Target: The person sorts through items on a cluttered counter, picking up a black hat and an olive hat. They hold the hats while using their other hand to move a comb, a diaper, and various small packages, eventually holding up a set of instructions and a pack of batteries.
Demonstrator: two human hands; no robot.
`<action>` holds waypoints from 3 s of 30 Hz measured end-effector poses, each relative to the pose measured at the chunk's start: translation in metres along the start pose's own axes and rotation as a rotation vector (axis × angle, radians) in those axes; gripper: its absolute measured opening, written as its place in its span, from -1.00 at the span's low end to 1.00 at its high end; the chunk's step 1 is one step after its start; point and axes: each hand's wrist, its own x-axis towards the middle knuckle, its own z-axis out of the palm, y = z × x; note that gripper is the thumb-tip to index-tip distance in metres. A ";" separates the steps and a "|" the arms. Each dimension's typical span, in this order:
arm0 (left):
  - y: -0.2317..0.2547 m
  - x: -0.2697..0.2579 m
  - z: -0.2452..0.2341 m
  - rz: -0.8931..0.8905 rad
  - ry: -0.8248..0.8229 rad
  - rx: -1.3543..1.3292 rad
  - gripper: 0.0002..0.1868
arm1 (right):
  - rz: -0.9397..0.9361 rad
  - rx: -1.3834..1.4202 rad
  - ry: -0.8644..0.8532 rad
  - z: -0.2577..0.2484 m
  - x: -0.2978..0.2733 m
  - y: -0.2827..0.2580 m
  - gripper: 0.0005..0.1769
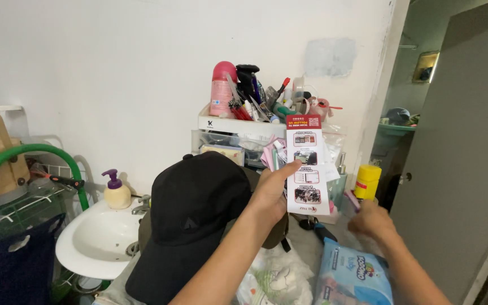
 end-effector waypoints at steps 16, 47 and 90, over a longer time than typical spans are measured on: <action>0.007 -0.002 -0.006 -0.008 -0.009 0.008 -0.62 | -0.008 0.268 0.041 0.007 0.047 -0.038 -0.44; 0.012 -0.025 0.009 -0.070 -0.105 0.033 -0.62 | -0.156 -0.224 -0.457 -0.060 -0.027 0.051 -0.06; 0.061 -0.061 0.008 -0.013 -0.116 0.092 -0.64 | -0.167 0.006 -0.688 -0.020 -0.172 -0.140 0.24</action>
